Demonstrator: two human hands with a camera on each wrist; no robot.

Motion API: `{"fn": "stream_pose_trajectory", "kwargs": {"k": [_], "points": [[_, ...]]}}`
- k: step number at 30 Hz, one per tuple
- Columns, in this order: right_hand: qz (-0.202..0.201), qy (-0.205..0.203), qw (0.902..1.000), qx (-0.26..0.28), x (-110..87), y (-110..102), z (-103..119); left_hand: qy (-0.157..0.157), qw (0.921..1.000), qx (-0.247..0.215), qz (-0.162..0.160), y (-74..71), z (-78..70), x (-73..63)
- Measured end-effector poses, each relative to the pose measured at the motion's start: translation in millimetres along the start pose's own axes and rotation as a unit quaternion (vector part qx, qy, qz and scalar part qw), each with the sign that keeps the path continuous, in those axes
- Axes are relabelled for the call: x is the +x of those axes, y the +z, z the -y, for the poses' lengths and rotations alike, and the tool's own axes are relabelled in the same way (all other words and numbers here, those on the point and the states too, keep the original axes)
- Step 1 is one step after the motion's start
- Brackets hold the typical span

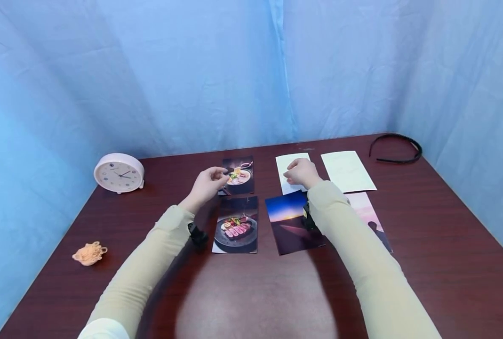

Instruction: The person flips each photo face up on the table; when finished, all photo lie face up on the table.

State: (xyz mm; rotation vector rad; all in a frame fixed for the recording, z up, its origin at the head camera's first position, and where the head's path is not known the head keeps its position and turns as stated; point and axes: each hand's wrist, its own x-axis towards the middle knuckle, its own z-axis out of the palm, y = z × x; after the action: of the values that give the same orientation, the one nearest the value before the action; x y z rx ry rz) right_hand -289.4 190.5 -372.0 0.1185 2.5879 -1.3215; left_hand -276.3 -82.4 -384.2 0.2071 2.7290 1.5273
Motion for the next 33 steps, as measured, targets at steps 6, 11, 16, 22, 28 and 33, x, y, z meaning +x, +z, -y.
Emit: {"fn": "stream_pose_trajectory", "kwargs": {"k": [6,11,16,22,28,33], "points": [[-0.001,-0.006,0.9999,-0.015,-1.2,-8.5,-9.6,0.002,0.9993,-0.037,0.003,9.6,-4.5,0.3],[-0.009,-0.012,0.9990,-0.042,-2.0,-15.5,-15.9,0.005,0.9979,-0.063,0.012,19.7,-10.0,0.3],[-0.012,-0.020,0.9969,-0.075,-6.0,-20.2,-20.0,0.001,0.9963,-0.082,0.028,30.2,-14.1,0.1],[-0.025,-0.044,0.9932,-0.105,-3.3,-23.0,-30.1,0.002,0.9962,-0.077,0.039,40.4,-21.8,1.7],[-0.013,-0.035,0.9936,-0.107,-4.8,-22.8,-30.5,0.010,0.9972,-0.048,0.056,50.4,-33.4,6.2],[-0.001,-0.031,0.9932,-0.112,-9.5,-20.2,-24.8,-0.002,0.9966,-0.050,0.065,60.2,-40.1,8.7]]}}
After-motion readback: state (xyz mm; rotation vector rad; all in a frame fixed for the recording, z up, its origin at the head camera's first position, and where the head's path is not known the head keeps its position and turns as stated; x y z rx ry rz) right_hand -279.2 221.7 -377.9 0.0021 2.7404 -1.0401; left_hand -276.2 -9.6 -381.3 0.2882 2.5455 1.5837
